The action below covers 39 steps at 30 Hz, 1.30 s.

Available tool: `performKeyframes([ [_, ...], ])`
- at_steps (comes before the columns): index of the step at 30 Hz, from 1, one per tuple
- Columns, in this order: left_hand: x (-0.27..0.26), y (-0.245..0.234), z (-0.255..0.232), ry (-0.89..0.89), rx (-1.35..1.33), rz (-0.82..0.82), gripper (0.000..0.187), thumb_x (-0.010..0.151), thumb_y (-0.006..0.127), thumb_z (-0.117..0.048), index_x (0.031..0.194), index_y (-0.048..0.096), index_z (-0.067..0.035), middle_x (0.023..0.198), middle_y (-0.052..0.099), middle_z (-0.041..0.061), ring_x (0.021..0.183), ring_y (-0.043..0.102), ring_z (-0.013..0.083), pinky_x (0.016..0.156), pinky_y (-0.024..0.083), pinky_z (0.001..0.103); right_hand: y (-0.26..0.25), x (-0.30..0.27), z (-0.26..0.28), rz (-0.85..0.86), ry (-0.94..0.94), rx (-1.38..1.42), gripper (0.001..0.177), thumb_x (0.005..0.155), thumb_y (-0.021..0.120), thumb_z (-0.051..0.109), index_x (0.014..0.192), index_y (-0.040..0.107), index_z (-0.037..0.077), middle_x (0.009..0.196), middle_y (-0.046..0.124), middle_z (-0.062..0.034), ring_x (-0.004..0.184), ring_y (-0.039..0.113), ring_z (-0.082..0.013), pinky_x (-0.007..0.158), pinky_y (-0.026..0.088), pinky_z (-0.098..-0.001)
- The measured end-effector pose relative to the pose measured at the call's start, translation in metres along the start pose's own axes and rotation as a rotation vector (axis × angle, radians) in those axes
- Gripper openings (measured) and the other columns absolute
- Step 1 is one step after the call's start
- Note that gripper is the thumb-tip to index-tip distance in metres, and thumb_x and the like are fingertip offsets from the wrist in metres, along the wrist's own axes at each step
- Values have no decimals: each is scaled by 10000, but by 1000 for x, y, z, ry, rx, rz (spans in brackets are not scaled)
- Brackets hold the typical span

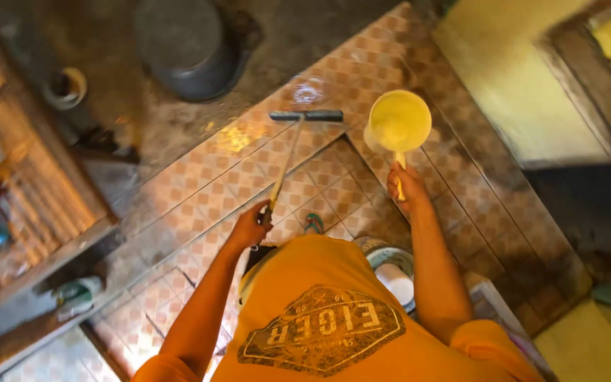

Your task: The person uses a squeegee and a plastic dipper to push water into a drain to clean a tiled floor.

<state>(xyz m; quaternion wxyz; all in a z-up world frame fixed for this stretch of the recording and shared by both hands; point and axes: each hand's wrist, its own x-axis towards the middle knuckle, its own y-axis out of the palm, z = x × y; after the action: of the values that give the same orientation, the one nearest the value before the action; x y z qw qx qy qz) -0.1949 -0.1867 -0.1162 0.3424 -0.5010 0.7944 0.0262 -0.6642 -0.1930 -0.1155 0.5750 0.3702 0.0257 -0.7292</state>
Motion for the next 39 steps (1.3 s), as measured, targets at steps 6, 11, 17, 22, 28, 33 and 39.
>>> performKeyframes([
  [6, 81, 29, -80, 59, 74, 45, 732, 838, 726, -63, 1512, 474, -192, 827, 721, 114, 592, 665, 190, 549, 543, 364, -58, -70, -1, -142, 9, 53, 244, 1040, 552, 356, 946, 511, 135, 646, 464, 17, 420, 412, -113, 374, 330, -261],
  [11, 169, 46, -130, 181, 167, 112, 752, 857, 709, -80, 1533, 396, -187, 828, 724, 119, 580, 679, 205, 527, 544, 371, -69, -83, -16, -256, -56, 123, 221, 1047, 568, 331, 987, 531, 122, 659, 464, 13, 448, 411, -107, 395, 326, -261],
  [17, 312, 65, -189, 276, 258, 223, 765, 909, 649, -90, 1565, 263, -171, 761, 699, 167, 580, 686, 245, 524, 547, 396, -28, -80, -34, -418, -52, 271, 210, 1031, 573, 326, 1000, 541, 121, 650, 466, 14, 442, 413, -103, 386, 325, -259],
  [22, 430, 98, -214, 301, 336, 265, 746, 947, 615, -113, 1562, 193, -145, 779, 697, 190, 576, 690, 288, 494, 544, 436, 3, -64, -53, -655, -27, 256, 214, 1012, 602, 310, 994, 570, 99, 681, 518, 3, 439, 439, -110, 360, 314, -278],
  [28, 514, 117, -185, 295, 583, 235, 819, 903, 654, -142, 1555, 159, -114, 850, 685, 260, 603, 697, 398, 500, 546, 498, 39, -40, -56, -558, -91, 387, 195, 1006, 570, 289, 971, 560, 98, 629, 483, 3, 377, 391, -115, 335, 291, -280],
  [33, 523, 99, -97, 4, 642, 288, 461, 1001, 562, -389, 1009, 642, 65, 745, 706, 232, 615, 726, 334, 578, 582, 454, 61, -33, -51, -542, -137, 374, 215, 1049, 553, 287, 959, 525, 93, 626, 445, -13, 407, 395, -117, 361, 286, -276],
  [39, 436, 0, 26, -150, 813, 417, 583, 957, 519, -498, 735, 714, 5, 597, 679, 165, 590, 723, 314, 603, 573, 450, 83, -36, -53, -536, -95, 421, 170, 1004, 551, 281, 944, 537, 123, 638, 447, 5, 408, 384, -113, 358, 288, -275],
])
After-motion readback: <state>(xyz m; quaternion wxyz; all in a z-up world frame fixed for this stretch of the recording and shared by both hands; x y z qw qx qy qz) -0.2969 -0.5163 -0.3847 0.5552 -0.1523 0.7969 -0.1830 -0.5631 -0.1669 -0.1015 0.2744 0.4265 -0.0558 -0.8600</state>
